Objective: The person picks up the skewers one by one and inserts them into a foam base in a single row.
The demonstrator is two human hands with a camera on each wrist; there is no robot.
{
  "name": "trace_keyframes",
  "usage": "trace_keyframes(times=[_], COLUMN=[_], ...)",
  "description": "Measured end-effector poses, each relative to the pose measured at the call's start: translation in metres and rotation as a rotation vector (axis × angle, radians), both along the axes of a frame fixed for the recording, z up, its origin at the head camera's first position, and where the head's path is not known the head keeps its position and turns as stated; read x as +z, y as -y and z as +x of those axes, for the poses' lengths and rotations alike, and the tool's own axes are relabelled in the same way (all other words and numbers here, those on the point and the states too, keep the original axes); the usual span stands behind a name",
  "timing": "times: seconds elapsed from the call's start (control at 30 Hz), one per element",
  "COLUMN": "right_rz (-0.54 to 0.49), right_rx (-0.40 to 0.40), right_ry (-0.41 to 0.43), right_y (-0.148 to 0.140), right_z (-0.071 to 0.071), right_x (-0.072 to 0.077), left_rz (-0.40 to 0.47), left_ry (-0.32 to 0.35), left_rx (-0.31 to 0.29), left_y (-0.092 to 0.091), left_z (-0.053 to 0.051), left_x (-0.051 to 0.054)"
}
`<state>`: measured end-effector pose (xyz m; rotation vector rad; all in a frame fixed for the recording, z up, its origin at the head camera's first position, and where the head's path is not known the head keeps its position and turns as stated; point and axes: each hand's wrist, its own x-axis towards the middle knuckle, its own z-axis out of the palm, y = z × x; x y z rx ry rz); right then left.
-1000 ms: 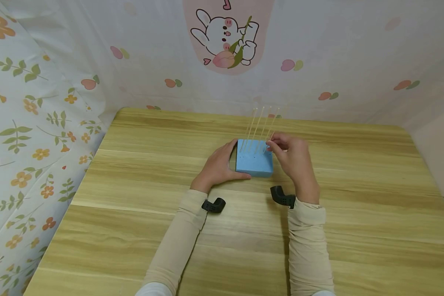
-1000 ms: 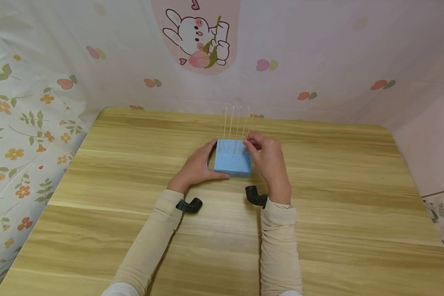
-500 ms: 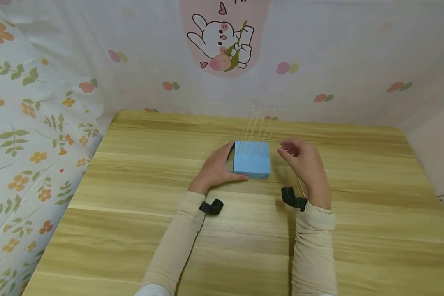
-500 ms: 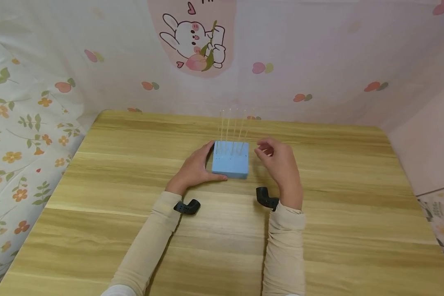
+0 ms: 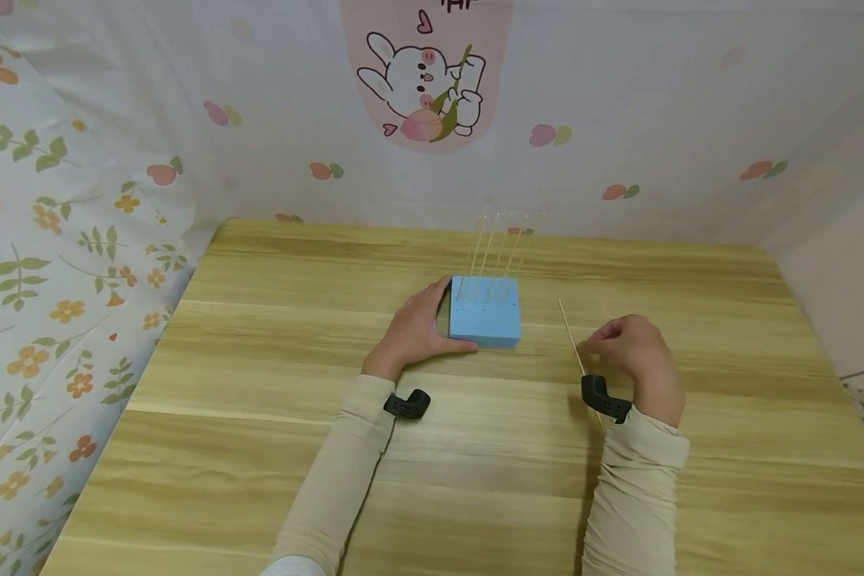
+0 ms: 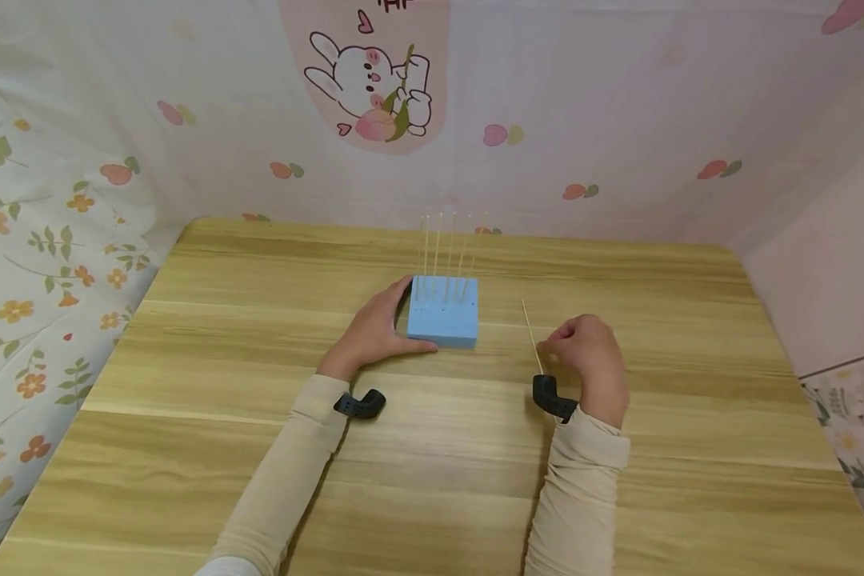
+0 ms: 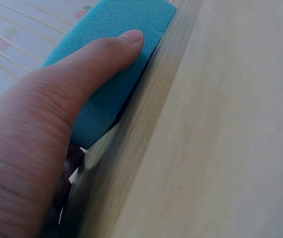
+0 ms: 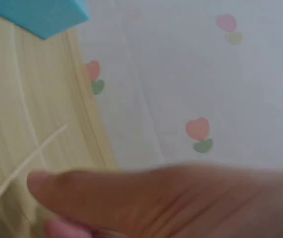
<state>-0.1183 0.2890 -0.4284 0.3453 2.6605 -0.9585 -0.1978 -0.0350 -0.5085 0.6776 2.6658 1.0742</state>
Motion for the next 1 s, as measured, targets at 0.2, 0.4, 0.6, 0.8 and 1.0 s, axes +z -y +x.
trace_keyframes(times=[0.2,0.4,0.6,0.8,1.0], right_rz=[0.036,0.069,-0.016,-0.095,-0.242], right_rx=[0.009,0.054,0.077,-0.004,-0.055], right_ry=[0.111,0.127,-0.039,-0.533,-0.861], right_y=[0.008,0.016,0.023,0.042,0.064], right_z=[-0.005,-0.01,-0.011,-0.014,-0.02], right_x=[-0.005,-0.004,-0.003,0.007,0.012], left_rz=[0.0,0.002,0.0,0.001,-0.003], left_ry=[-0.004,-0.012,0.0,-0.002,-0.011], left_rx=[0.001,-0.009,-0.011,-0.009,-0.007], left_y=[0.001,0.0,0.0,0.001,0.001], left_z=[0.001,0.0,0.002,0.002,0.0], left_x=[-0.002,-0.001,0.001,0.001,0.0])
